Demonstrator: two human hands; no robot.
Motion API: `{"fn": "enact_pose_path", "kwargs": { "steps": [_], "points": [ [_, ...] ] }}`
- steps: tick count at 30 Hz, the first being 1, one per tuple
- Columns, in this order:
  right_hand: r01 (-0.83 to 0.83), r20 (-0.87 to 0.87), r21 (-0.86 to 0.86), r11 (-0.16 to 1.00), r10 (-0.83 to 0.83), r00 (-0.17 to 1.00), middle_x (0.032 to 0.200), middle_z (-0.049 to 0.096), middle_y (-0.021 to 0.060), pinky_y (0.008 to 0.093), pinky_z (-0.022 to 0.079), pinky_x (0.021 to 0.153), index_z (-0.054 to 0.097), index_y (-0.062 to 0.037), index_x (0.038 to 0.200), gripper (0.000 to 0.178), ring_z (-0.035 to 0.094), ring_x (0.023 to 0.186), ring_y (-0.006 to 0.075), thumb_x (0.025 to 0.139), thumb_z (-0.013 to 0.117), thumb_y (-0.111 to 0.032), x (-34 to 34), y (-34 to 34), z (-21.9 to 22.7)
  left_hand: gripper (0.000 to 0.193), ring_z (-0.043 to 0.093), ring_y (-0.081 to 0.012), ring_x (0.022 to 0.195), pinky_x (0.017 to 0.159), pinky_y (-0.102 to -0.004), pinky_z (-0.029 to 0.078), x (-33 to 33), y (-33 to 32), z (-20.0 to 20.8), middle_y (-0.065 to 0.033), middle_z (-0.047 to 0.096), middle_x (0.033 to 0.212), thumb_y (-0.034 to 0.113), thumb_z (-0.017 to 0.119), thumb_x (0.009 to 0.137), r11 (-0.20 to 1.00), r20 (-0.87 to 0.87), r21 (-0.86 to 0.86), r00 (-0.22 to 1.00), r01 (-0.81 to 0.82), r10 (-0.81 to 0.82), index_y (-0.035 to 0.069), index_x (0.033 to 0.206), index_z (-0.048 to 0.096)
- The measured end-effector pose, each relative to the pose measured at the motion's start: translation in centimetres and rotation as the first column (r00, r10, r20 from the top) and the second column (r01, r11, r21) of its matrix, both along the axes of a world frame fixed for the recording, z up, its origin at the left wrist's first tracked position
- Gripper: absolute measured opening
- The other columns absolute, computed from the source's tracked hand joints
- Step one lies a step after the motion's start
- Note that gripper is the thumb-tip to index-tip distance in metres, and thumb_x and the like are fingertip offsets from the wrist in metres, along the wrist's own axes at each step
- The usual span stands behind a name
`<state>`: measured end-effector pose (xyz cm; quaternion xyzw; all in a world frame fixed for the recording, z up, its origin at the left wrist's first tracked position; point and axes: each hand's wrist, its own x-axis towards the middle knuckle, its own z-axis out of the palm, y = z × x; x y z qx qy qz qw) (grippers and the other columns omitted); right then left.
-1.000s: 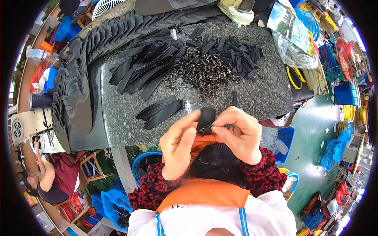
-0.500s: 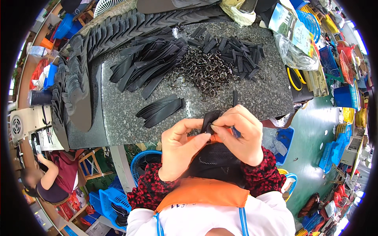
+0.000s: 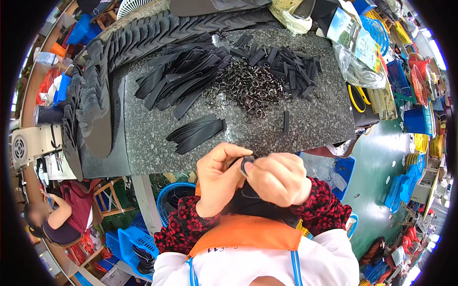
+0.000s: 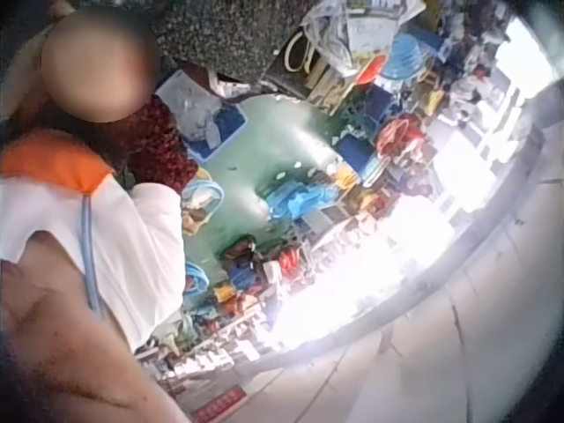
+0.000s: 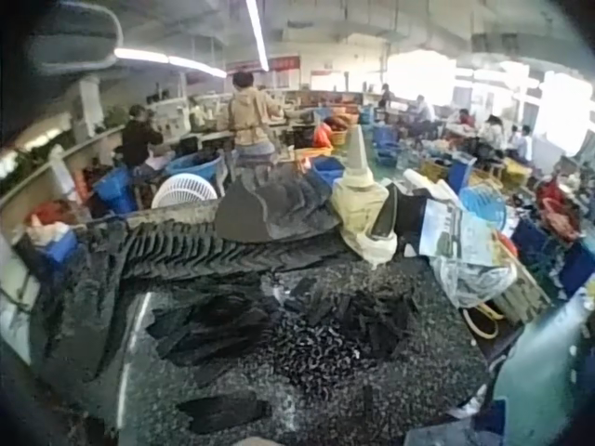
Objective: The person assembles shoe components by threading leather strips through metal rings, folding the strips, and trimming them using scissors.
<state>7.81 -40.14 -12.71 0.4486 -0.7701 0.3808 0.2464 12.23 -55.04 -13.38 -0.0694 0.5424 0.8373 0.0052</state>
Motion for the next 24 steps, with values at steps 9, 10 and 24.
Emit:
{"fn": "enact_pose_path", "kwargs": {
  "steps": [9, 10, 24],
  "points": [
    [-0.14, 0.646, -0.11, 0.984, 0.178, 0.743, 0.081, 0.062, 0.0115, 0.0316, 0.05, 0.06, 0.068, -0.0018, 0.098, 0.017, 0.063, 0.067, 0.0237, 0.083, 0.064, 0.003, -2.7, 2.3, 0.9, 0.011, 0.058, -0.0063, 0.061, 0.052, -0.0186, 0.046, -0.5, -0.3, 0.6, -0.007, 0.063, 0.086, -0.007, 0.057, 0.092, 0.994, 0.021, -0.026, 0.994, 0.107, -0.106, 0.001, 0.098, 0.053],
    [-0.1, 0.599, -0.091, 0.991, 0.134, 0.79, 0.08, 0.06, 0.0112, 0.0324, 0.05, 0.059, 0.066, -0.0013, 0.096, 0.016, 0.062, 0.066, 0.0244, 0.082, 0.063, 0.006, -2.6, 2.3, 0.7, 0.01, 0.065, -0.0118, 0.072, 0.065, -0.0232, 0.054, -0.6, -0.7, 1.1, -0.0094, 0.066, 0.092, -0.002, 0.053, 0.096, 0.98, 0.081, 0.104, 0.98, 0.172, -0.181, -0.002, 0.106, 0.054],
    [0.066, 0.389, -0.112, 0.992, -0.017, 0.921, 0.082, 0.057, 0.012, 0.0352, 0.051, 0.061, 0.064, -0.0022, 0.093, 0.021, 0.061, 0.071, 0.0297, 0.075, 0.074, -0.002, -2.0, 2.2, 1.0, 0.012, 0.066, -0.0107, 0.087, 0.078, -0.024, 0.053, -0.5, -0.5, 0.9, -0.0081, 0.069, 0.095, 0.0, 0.059, 0.093, 0.967, 0.042, -0.214, 0.99, 0.138, -0.132, -0.006, 0.104, 0.062]
  ]
}}
